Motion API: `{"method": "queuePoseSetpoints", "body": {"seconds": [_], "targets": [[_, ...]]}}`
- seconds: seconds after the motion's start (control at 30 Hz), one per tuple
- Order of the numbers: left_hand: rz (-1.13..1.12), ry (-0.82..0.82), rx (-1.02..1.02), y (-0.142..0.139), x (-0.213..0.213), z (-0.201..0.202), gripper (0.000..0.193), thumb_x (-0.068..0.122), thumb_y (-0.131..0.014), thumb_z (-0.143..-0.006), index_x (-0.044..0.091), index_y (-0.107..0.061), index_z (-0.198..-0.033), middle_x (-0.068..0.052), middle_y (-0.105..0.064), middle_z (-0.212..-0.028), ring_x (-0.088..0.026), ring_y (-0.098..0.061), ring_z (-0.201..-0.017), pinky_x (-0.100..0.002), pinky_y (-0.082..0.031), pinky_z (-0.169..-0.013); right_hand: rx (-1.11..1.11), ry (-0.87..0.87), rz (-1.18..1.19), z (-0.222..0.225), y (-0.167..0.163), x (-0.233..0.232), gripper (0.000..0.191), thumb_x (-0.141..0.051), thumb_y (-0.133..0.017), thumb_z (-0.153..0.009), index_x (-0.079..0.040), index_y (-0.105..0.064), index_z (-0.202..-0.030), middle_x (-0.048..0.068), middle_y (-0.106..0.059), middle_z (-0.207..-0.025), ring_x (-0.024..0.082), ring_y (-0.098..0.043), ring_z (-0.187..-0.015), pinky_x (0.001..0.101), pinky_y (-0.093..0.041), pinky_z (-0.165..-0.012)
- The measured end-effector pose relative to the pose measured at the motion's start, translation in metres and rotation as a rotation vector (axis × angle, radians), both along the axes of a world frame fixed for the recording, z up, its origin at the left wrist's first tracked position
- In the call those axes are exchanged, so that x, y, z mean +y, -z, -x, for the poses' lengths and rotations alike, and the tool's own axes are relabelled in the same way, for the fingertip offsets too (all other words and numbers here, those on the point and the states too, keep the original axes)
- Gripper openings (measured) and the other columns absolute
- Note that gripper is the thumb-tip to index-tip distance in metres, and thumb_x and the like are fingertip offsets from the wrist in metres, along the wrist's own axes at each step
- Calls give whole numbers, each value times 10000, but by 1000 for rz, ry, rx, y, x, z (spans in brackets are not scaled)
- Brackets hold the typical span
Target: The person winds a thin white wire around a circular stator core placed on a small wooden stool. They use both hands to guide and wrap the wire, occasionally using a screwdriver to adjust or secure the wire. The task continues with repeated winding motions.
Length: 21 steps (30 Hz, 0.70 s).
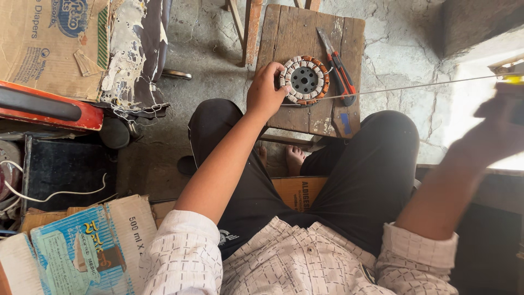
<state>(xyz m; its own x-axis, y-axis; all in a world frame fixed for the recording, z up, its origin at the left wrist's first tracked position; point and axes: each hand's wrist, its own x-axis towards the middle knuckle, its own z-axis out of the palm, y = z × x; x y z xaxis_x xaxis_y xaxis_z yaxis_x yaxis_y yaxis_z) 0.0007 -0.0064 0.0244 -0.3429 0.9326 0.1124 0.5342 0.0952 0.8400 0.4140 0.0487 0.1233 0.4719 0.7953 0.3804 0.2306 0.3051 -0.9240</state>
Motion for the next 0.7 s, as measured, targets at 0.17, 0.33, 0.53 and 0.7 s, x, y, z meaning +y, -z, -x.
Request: {"method": "queuePoseSetpoints", "body": {"seconds": [0.17, 0.33, 0.53, 0.7], "targets": [[18, -6, -12, 1, 0, 0, 462, 143, -858, -765, 167, -595, -1144, -34, -652, -1159, -258, -656, -1095, -393, -536, -874, -319, 51, 231, -45, -9, 27, 200, -19, -679, -909, -51, -703, -1105, 132, -713, -977, 168, -604, -734, 312, -467, -649], [-36, 9, -3, 2, -4, 1, 461, 134, -856, -765, 162, -590, -1141, -41, -645, -1166, -263, -656, -1104, -399, -535, -882, -730, 35, 479, -52, -19, 37, 250, -107, -720, -868, -92, -722, -1117, 123, -732, -992, 197, -634, -803, 348, -491, -695], [9, 1, 8, -5, -6, 1, 462, 146, -856, -771, 167, -587, -1146, -39, -642, -1159, -272, -655, -1089, -405, -537, -864, -1184, -20, 773, -61, -24, 68, 322, -212, -768, -819, -141, -745, -1132, 113, -755, -1011, 232, -670, -886, 391, -519, -750], [1, -13, 14, -7, -6, 1, 458, 154, -865, -765, 162, -586, -1128, -35, -649, -1153, -284, -646, -1086, -416, -531, -839, -1477, -100, 890, -41, -28, 95, 387, -299, -809, -778, -183, -764, -1144, 104, -775, -1026, 262, -700, -955, 427, -543, -796]]}}
